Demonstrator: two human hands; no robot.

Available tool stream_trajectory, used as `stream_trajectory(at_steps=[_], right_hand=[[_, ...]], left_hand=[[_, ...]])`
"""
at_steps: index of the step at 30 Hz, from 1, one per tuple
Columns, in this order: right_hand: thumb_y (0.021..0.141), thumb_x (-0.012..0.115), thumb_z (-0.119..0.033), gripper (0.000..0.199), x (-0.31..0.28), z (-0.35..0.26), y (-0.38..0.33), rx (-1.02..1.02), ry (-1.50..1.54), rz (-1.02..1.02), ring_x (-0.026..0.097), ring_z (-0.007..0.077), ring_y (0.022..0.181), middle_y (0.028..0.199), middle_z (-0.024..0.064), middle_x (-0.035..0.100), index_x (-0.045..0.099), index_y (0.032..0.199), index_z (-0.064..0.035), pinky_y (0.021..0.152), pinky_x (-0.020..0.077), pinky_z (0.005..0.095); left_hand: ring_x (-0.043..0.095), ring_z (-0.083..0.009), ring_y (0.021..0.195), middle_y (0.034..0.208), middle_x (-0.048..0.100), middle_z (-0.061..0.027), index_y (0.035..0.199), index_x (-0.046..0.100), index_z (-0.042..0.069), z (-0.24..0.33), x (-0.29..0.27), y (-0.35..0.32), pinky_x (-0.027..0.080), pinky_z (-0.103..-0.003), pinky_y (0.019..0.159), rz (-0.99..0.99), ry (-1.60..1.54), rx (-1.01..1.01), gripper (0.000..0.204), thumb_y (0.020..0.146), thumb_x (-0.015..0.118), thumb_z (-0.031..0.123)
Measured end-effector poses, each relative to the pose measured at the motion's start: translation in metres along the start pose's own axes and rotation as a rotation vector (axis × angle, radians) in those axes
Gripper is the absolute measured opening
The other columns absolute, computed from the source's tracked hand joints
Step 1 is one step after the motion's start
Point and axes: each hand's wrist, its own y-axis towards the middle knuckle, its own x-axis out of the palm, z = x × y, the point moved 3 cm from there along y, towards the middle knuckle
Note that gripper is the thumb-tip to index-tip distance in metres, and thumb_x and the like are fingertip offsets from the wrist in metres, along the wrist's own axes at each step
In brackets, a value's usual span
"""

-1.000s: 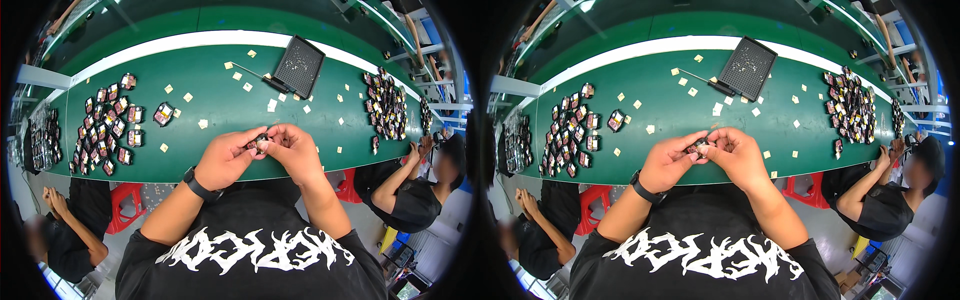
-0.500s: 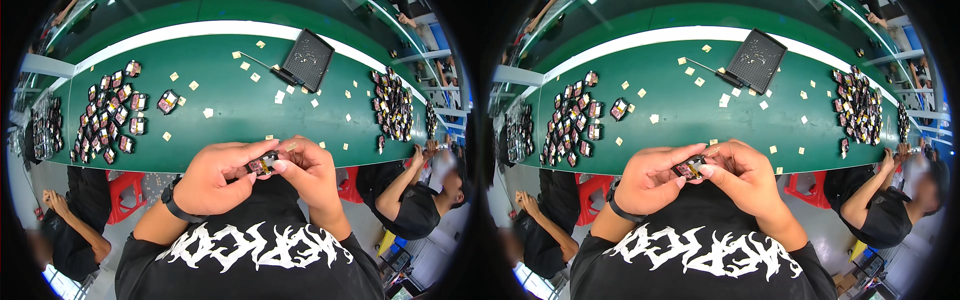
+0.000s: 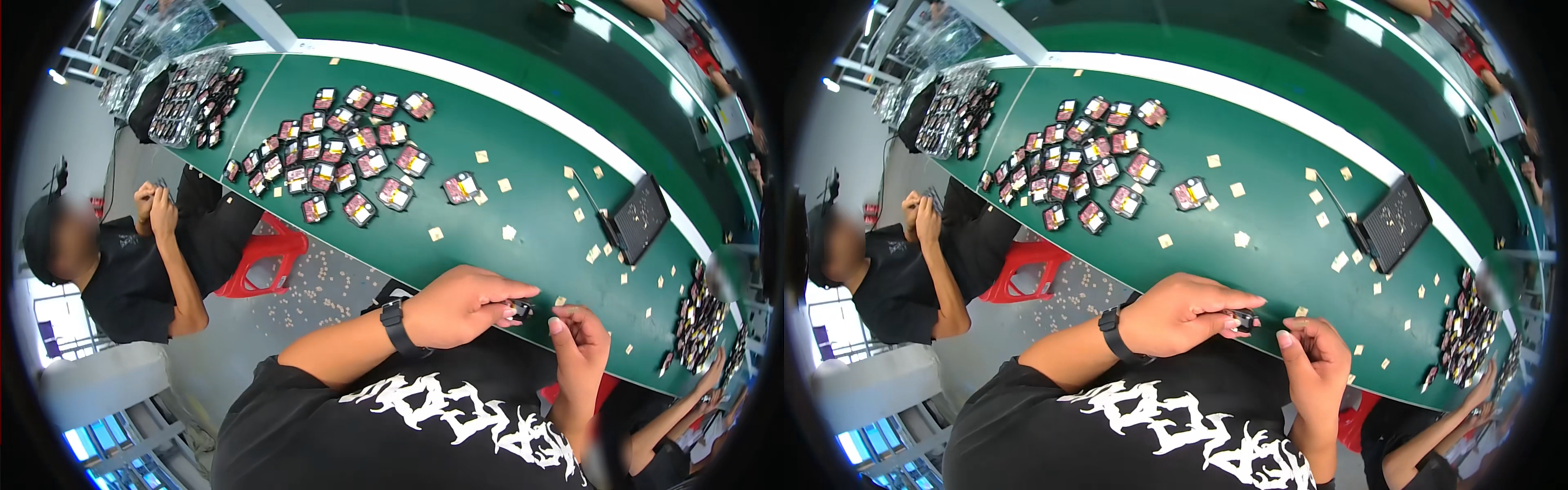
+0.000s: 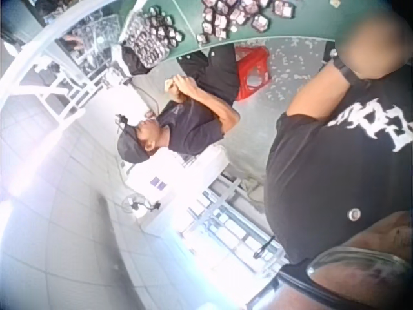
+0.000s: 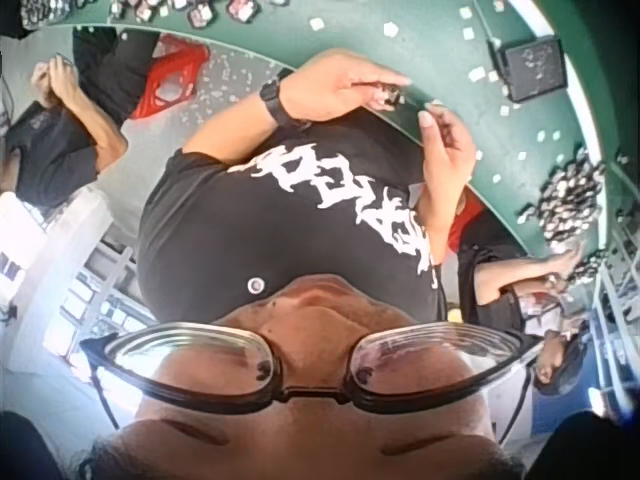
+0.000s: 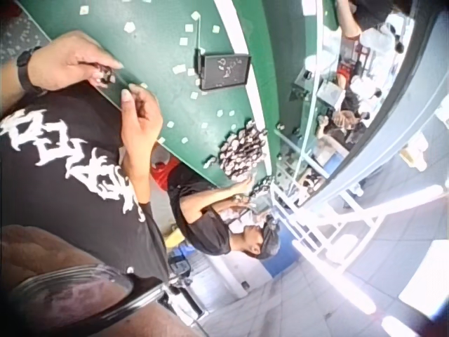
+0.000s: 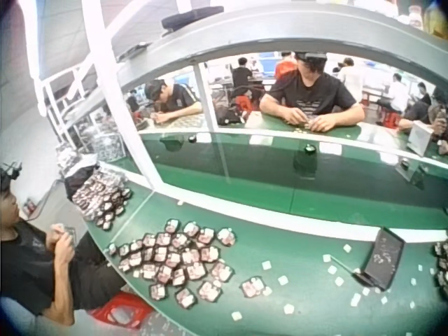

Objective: Manually assembling small electronic modules on a production line using tweezers and manual dexterity.

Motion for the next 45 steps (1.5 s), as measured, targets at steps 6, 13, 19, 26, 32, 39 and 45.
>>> stream_trajectory(at_steps=[6,13,19,26,32,39,45], right_hand=[[0.089,0.073,0.002,0.013,0.002,0.013,0.018,0.006,-0.184,0.008,0.045,0.0039,0.066,0.080,-0.0012,0.055,0.070,0.101,0.0046,0.058,0.0355,0.0203],[0.086,0.076,0.000,0.016,0.027,-0.004,0.041,-0.019,-0.388,-0.020,0.050,0.0086,0.065,0.079,0.0039,0.059,0.071,0.101,0.0045,0.060,0.0414,0.0230],[0.086,0.077,-0.004,0.020,0.060,-0.025,0.068,-0.178,-0.561,-0.014,0.063,0.0175,0.071,0.084,0.0101,0.065,0.070,0.103,0.0035,0.062,0.0501,0.0285],[0.086,0.080,-0.017,0.037,0.128,-0.045,0.101,-0.416,-0.874,-0.009,0.065,0.0248,0.069,0.106,0.0101,0.059,0.066,0.118,-0.0041,0.058,0.0537,0.0346],[0.086,0.080,-0.021,0.039,0.140,-0.040,0.109,-0.383,-0.953,0.009,0.065,0.0245,0.068,0.108,0.0107,0.057,0.065,0.119,-0.0056,0.058,0.0541,0.0347],[0.079,0.086,-0.029,0.053,0.121,-0.045,0.117,-0.259,-0.879,0.093,0.067,0.0255,0.070,0.095,0.0088,0.060,0.066,0.122,-0.0051,0.060,0.0553,0.0363],[0.079,0.084,-0.037,0.053,0.144,-0.026,0.117,-0.375,-1.008,0.021,0.065,0.0250,0.063,0.088,0.0075,0.060,0.067,0.120,-0.0068,0.054,0.0531,0.0348]], left_hand=[[0.070,-0.0205,0.109,0.116,0.073,-0.0130,0.129,0.064,0.001,0.007,-0.062,-0.023,0.055,-0.032,0.096,0.334,0.202,0.067,0.037,0.093,0.061,-0.009],[0.068,-0.0207,0.093,0.110,0.072,-0.0101,0.117,0.070,0.003,0.035,-0.166,-0.054,0.053,-0.029,0.084,0.765,0.834,0.021,0.034,0.085,0.066,-0.008],[0.067,-0.0301,0.095,0.109,0.068,-0.0153,0.114,0.068,0.000,0.047,-0.226,-0.055,0.054,-0.034,0.079,0.804,1.007,-0.065,0.032,0.082,0.070,-0.005],[0.065,-0.0324,0.088,0.099,0.067,-0.0165,0.113,0.067,-0.003,0.058,-0.253,-0.029,0.052,-0.038,0.078,0.682,1.059,-0.215,0.036,0.078,0.077,0.002],[0.058,-0.0377,0.116,0.125,0.062,-0.0155,0.117,0.070,0.004,0.065,-0.211,-0.009,0.045,-0.047,0.100,0.674,1.382,0.042,0.046,0.074,0.083,0.014],[0.036,-0.0462,0.141,0.157,0.041,-0.0181,0.116,0.073,0.012,0.039,-0.162,0.022,0.026,-0.065,0.114,0.277,1.345,0.043,0.046,0.074,0.085,0.028],[0.034,-0.0461,0.144,0.156,0.042,-0.0184,0.110,0.073,0.011,0.036,-0.165,0.019,0.021,-0.066,0.116,0.284,1.294,0.044,0.038,0.076,0.084,0.024]])
